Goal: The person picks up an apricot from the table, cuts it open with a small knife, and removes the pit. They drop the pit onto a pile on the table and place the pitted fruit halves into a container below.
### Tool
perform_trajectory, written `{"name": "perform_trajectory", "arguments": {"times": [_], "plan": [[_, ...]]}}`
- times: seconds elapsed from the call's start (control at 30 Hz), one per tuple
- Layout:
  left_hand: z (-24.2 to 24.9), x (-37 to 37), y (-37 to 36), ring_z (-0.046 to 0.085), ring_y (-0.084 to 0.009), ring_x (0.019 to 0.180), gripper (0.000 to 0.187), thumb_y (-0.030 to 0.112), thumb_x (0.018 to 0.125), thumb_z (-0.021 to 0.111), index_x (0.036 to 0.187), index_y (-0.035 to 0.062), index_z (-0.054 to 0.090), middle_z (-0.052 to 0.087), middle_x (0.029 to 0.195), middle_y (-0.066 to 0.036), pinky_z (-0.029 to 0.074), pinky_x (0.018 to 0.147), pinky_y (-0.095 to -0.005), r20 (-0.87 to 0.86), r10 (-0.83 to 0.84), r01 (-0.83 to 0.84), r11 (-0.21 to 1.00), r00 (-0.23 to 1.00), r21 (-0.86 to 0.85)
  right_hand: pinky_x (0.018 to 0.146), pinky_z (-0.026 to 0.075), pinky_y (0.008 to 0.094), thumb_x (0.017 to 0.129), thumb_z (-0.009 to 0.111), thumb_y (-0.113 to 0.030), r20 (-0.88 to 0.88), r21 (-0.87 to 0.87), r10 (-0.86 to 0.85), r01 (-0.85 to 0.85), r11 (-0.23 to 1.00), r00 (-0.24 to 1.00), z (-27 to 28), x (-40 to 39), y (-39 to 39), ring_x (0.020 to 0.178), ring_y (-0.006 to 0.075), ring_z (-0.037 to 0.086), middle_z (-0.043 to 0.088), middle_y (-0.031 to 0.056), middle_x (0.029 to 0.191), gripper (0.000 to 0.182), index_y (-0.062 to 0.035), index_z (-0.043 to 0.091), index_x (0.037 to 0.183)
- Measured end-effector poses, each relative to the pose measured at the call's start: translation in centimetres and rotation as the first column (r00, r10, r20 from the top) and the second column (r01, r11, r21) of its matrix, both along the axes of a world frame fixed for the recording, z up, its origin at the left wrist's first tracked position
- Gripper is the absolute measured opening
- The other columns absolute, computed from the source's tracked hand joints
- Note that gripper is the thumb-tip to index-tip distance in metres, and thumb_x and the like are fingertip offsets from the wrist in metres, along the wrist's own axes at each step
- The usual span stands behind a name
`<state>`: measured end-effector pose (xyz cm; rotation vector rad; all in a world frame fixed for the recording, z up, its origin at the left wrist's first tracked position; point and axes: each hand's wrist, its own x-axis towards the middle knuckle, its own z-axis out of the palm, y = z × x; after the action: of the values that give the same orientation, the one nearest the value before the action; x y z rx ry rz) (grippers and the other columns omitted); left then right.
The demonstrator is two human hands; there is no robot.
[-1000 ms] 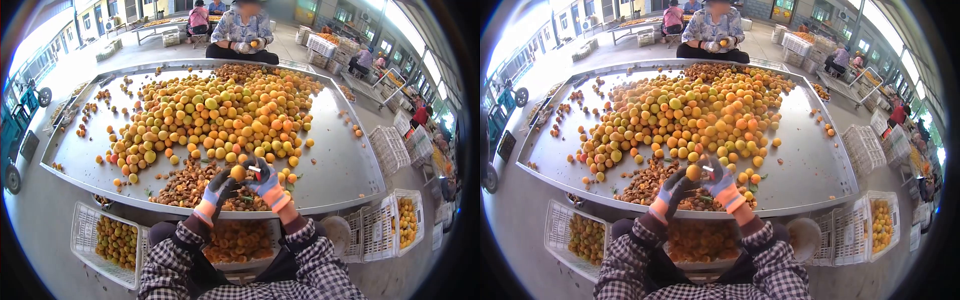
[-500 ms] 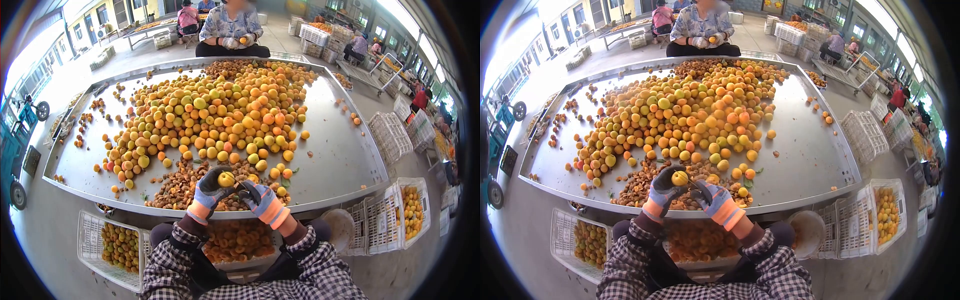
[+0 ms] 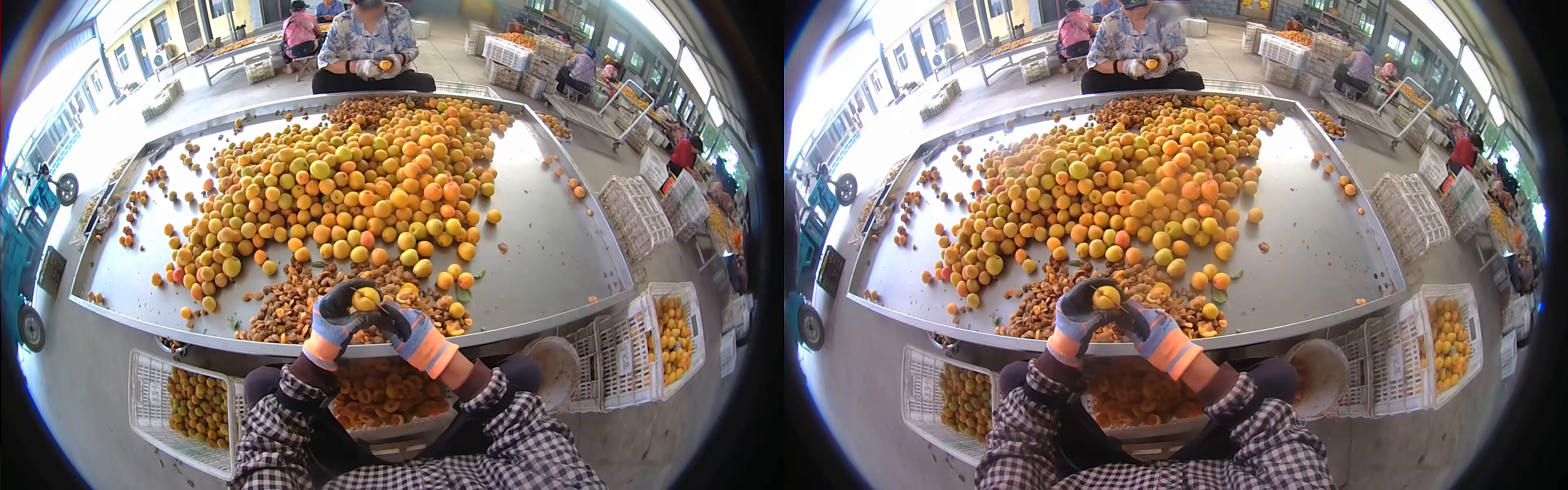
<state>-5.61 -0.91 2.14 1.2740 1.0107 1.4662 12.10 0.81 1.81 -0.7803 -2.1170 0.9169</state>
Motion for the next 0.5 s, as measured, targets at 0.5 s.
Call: {"name": "perform_trajectory", "arguments": {"times": [0.5], "plan": [[1.0, 0.3, 0.1, 0.06, -0.0159, 0.098, 0.05, 0.007, 0.078, 0.073, 0.123, 0.0, 0.052, 0.062, 0.107, -0.007, 0.048, 0.088, -0.0291, 0.303, -0.124, 0.184, 0.967, 0.945, -0.179, 0.075, 0.05, 0.041, 0.081, 0.06, -0.007, 0.089, 0.025, -0.138, 0.137, 0.99, 0.986, 0.4, 0.0, 0.0, 0.09, 0.0375, 0.06, 0.061, 0.0199, 0.098, 0.034, 0.0004, 0.05, 0.113]]}}
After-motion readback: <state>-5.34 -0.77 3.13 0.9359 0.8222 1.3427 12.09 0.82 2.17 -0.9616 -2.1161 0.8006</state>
